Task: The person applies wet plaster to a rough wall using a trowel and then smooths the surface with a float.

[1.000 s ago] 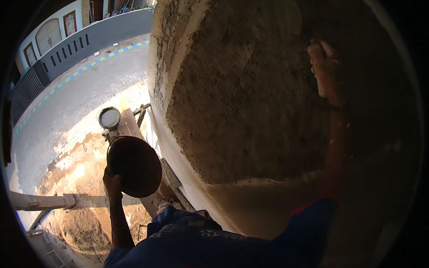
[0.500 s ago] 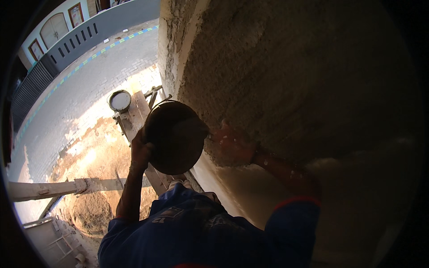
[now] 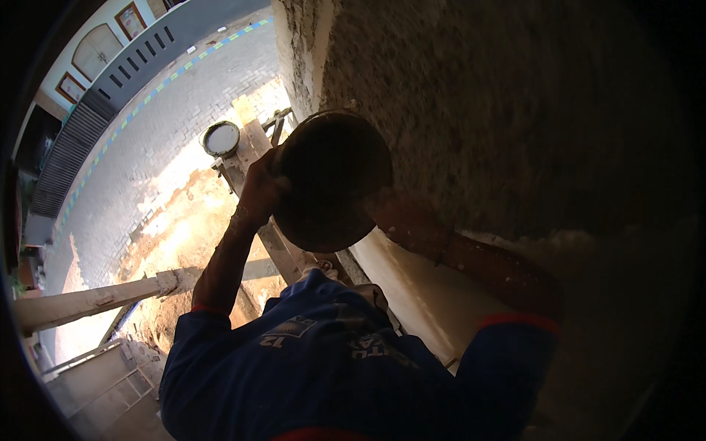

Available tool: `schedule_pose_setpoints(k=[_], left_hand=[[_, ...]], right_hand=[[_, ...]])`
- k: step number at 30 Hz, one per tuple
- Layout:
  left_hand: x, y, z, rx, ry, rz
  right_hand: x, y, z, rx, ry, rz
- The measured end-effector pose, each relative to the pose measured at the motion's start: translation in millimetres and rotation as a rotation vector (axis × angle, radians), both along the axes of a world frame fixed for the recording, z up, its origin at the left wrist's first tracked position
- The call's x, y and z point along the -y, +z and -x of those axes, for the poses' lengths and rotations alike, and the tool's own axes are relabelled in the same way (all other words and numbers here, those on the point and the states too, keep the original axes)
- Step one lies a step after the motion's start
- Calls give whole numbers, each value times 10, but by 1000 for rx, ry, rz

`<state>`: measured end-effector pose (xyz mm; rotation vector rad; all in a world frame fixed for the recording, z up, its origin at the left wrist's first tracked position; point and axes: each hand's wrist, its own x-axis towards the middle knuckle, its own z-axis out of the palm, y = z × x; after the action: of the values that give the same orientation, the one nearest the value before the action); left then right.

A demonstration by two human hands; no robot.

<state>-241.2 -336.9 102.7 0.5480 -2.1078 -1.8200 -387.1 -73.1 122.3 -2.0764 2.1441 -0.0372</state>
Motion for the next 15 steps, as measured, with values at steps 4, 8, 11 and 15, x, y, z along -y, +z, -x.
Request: schedule_pose_setpoints(k=[4, 8, 11, 15], left_hand=[[-191, -28, 24, -29, -13, 71], [-372, 29, 133, -124, -13, 104], [-512, -141, 257, -247, 15, 10], [-751, -214, 370, -95, 20, 152]], right_hand=[[-18, 732, -130, -351, -213, -15], [-306, 182, 48, -103, -431, -218], [-401, -551, 18, -36, -341, 13], [-471, -990, -197, -60, -291, 172]])
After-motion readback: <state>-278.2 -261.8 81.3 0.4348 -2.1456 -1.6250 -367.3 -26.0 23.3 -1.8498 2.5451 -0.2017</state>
